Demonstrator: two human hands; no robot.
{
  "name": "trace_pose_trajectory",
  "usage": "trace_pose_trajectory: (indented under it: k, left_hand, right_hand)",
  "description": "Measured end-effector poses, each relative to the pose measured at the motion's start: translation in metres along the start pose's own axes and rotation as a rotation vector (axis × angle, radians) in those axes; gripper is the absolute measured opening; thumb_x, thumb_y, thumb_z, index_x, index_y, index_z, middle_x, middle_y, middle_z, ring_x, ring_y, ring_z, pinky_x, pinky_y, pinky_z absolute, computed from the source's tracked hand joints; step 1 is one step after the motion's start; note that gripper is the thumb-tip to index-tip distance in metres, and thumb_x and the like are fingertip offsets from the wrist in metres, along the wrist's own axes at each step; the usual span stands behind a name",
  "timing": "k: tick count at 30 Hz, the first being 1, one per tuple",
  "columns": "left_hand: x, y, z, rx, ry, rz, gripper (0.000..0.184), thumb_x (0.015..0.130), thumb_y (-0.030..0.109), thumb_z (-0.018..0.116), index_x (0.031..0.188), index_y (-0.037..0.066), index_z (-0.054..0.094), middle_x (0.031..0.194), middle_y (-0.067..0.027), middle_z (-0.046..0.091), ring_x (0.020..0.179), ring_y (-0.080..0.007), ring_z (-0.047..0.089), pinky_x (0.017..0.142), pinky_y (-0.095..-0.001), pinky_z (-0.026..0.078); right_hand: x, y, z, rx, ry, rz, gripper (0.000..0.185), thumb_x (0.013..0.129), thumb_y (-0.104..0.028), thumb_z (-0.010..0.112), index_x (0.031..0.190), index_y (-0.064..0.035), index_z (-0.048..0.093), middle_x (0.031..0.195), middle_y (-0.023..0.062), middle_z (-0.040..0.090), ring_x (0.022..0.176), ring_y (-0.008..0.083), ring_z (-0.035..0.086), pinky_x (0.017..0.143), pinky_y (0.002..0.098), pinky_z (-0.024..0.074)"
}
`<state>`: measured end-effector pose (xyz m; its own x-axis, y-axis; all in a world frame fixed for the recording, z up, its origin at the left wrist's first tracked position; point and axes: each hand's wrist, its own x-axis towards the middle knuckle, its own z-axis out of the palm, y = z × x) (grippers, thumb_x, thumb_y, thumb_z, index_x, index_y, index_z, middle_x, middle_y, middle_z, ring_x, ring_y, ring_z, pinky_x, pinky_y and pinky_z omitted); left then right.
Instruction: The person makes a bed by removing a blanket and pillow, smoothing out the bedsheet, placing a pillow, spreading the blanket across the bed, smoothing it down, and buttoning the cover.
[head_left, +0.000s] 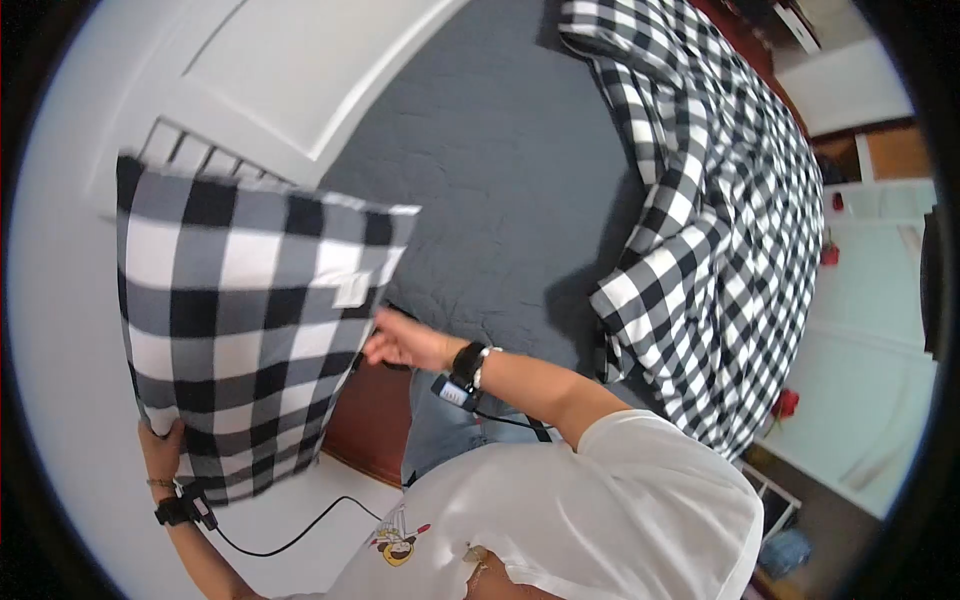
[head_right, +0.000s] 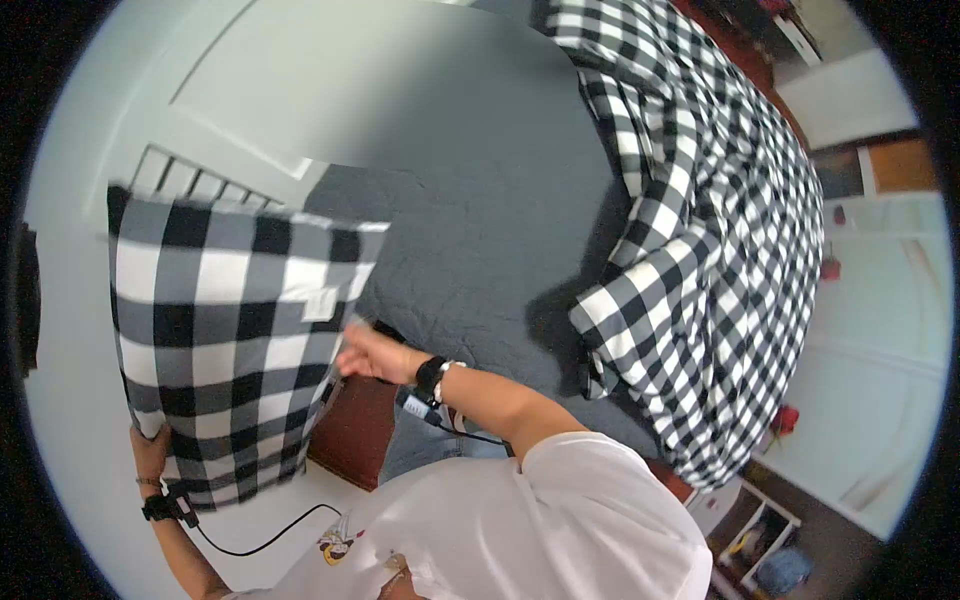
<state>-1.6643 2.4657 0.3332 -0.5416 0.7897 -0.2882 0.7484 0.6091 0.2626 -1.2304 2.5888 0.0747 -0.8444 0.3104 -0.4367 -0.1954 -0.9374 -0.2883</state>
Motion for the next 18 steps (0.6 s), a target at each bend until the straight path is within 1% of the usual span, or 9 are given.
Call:
trace_pose_trajectory:
  k: [1, 3, 5, 6, 7, 11, 13, 16, 18]
  left_hand:
    - [0.028, -0.032, 0.012, -0.005, -0.033, 0.054, 0.062, 0.075, 0.021, 0.071, 0.123, -0.006, 0.042, 0.109, -0.022, 0.056, 0.103, -0.0312, 0.055, 0.087, -0.0386, 0.044]
    - [0.08, -0.105, 0.074, 0.232, 0.061, 0.153, 0.066, 0.075, 0.022, 0.069, 0.127, -0.007, 0.039, 0.11, -0.0252, 0.057, 0.104, -0.036, 0.055, 0.089, -0.041, 0.044]
    - [0.11, -0.148, 0.138, 0.119, 0.028, 0.146, 0.077, 0.076, 0.025, 0.067, 0.137, -0.003, 0.029, 0.131, -0.0279, 0.042, 0.121, -0.0393, 0.043, 0.102, -0.0403, 0.033]
    - [0.114, -0.122, 0.183, 0.39, 0.116, 0.067, 0.08, 0.078, 0.028, 0.064, 0.139, -0.004, 0.023, 0.139, -0.0275, 0.031, 0.129, -0.0378, 0.032, 0.107, -0.0401, 0.026]
    - [0.108, -0.085, 0.209, 0.099, -0.019, -0.108, 0.081, 0.079, 0.03, 0.062, 0.14, -0.004, 0.021, 0.141, -0.0274, 0.027, 0.132, -0.0382, 0.025, 0.109, -0.0409, 0.023]
    - [0.114, -0.082, 0.288, 0.146, -0.078, -0.168, 0.075, 0.079, 0.025, 0.059, 0.139, -0.003, 0.023, 0.141, -0.0271, 0.027, 0.132, -0.0394, 0.025, 0.109, -0.0406, 0.023]
    - [0.108, -0.074, 0.284, 0.214, -0.097, -0.013, 0.075, 0.078, 0.023, 0.059, 0.139, -0.003, 0.024, 0.141, -0.0272, 0.029, 0.132, -0.0392, 0.026, 0.109, -0.042, 0.024]
    - [0.088, -0.027, 0.278, 0.076, -0.088, 0.091, 0.073, 0.077, 0.021, 0.058, 0.139, 0.0, 0.026, 0.14, -0.0269, 0.03, 0.131, -0.0391, 0.027, 0.108, -0.0431, 0.024]
    - [0.067, 0.027, 0.277, 0.211, -0.042, 0.081, 0.07, 0.078, 0.021, 0.057, 0.138, 0.002, 0.028, 0.14, -0.0266, 0.03, 0.131, -0.0388, 0.027, 0.107, -0.0439, 0.024]
  right_hand:
    - [0.0, 0.002, -0.007, 0.03, 0.027, -0.018, 0.048, 0.095, -0.047, 0.039, 0.122, -0.0078, 0.048, 0.101, 0.0055, 0.06, 0.098, 0.0152, 0.056, 0.082, 0.0274, 0.0454]
    - [-0.005, 0.008, -0.022, -0.743, 0.149, -0.098, 0.048, 0.091, -0.033, 0.055, 0.13, -0.0082, 0.043, 0.106, 0.0076, 0.06, 0.099, 0.0157, 0.055, 0.092, 0.031, 0.0427]
    - [-0.027, -0.011, -0.054, -1.115, 0.429, -0.098, 0.055, 0.083, -0.039, 0.061, 0.126, -0.0067, 0.048, 0.112, 0.0141, 0.06, 0.106, 0.0254, 0.056, 0.092, 0.0362, 0.0433]
    - [-0.046, -0.025, -0.082, -1.347, 0.675, -0.139, 0.053, 0.081, -0.037, 0.061, 0.123, -0.0067, 0.051, 0.113, 0.0174, 0.06, 0.107, 0.0321, 0.055, 0.093, 0.0403, 0.0429]
    - [-0.065, -0.042, -0.109, -1.497, 0.871, -0.08, 0.047, 0.078, -0.032, 0.061, 0.118, -0.0085, 0.056, 0.11, 0.0181, 0.06, 0.102, 0.0345, 0.057, 0.087, 0.0427, 0.0457]
    - [-0.17, -0.121, -0.184, -2.054, 1.219, 0.535, 0.043, 0.077, -0.04, 0.064, 0.113, -0.0168, 0.059, 0.113, 0.0095, 0.06, 0.112, 0.0267, 0.052, 0.099, 0.049, 0.0308]
    - [-0.231, -0.137, -0.207, -2.056, 1.078, 0.929, 0.068, 0.068, -0.047, 0.069, 0.126, -0.0172, 0.05, 0.125, 0.0133, 0.051, 0.125, 0.0291, 0.04, 0.104, 0.0556, 0.0161]
    - [-0.296, -0.104, -0.24, -2.059, 1.13, 1.259, 0.074, 0.077, -0.037, 0.064, 0.141, -0.027, 0.029, 0.138, 0.0144, 0.04, 0.131, 0.0308, 0.031, 0.106, 0.0583, 0.0124]
    - [-0.332, -0.088, -0.241, -2.07, 1.13, 1.327, 0.049, 0.089, -0.02, 0.048, 0.137, -0.0261, 0.039, 0.136, 0.0108, 0.043, 0.131, 0.0297, 0.032, 0.105, 0.0573, 0.0146]
